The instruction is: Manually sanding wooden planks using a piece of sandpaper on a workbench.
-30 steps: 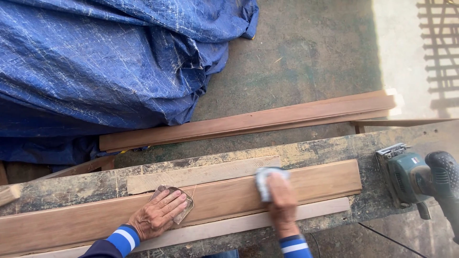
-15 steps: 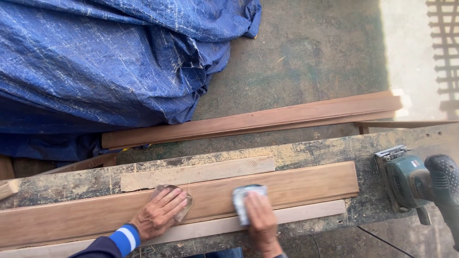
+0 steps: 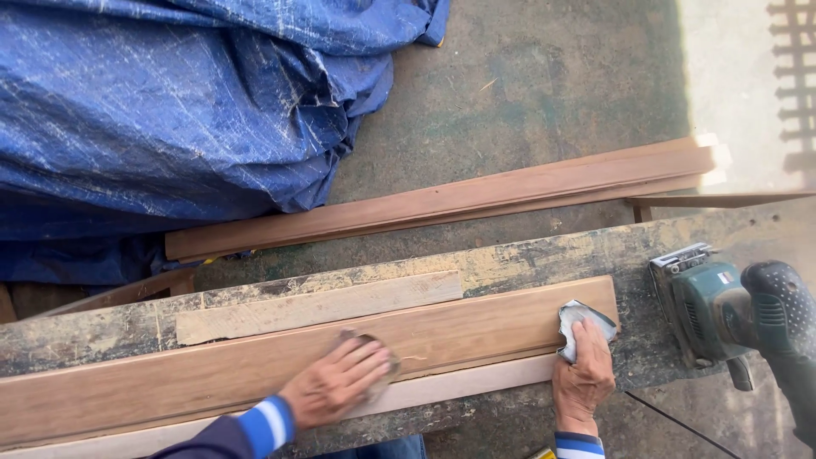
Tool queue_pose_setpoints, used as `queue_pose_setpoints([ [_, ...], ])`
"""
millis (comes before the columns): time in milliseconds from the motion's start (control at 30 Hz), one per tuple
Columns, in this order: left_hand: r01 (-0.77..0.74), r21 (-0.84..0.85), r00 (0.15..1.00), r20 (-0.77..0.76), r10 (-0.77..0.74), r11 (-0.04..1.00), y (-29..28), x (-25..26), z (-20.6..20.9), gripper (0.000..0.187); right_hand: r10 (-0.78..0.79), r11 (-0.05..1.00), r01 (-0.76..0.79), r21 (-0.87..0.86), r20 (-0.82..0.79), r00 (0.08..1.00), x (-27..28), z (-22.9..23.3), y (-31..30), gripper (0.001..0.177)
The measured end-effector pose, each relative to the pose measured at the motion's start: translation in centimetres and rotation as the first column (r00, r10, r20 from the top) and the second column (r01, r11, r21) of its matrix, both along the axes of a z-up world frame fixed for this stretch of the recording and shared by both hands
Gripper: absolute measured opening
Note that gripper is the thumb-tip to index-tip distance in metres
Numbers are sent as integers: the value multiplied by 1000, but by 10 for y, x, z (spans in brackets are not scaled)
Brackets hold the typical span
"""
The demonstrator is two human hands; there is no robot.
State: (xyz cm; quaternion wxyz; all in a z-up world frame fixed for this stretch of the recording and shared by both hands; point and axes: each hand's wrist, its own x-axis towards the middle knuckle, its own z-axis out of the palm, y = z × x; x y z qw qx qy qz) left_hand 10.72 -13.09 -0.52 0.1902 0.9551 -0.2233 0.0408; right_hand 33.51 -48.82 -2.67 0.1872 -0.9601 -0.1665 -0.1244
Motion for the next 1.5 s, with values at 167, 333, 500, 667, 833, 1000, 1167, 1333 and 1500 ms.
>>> queue_pose_setpoints([
  [167,5,9,998,-69,-5,1000,-9,9,4,53,5,1000,-4,18,-23,1000,0,0,-3,40],
  [333,17,-14,999,31,-17,1000,-130,149,-6,51,0,1000,2,23,-56,998,1,7,1,43],
  [500,-19,-29,999,50,21,999,-134,153,-10,50,25,1000,-23,21,-86,996,3,10,-4,48],
  [667,36,20,999,-30,-35,999,-34,52,23,54,5,999,-2,43,-74,997,2,7,-4,49],
  [833,83,-17,995,-53,-84,996,-70,93,12,51,6,999,-4,42,-52,999,4,4,-3,48],
  [1000,66,-20,993,98,-64,998,-159,186,-7,45,-2,1000,5,28,-73,997,4,9,0,49],
  [1167,48,-53,999,11,-47,997,-124,151,2,49,23,999,-21,32,-74,997,5,10,-3,49],
  [1333,17,-15,999,-48,-17,1000,-47,67,8,58,3,999,0,36,-66,998,6,4,-3,49],
  [1500,-25,-38,999,-30,24,999,-99,124,-12,55,-9,1000,10,28,-43,999,5,-3,-5,44],
])
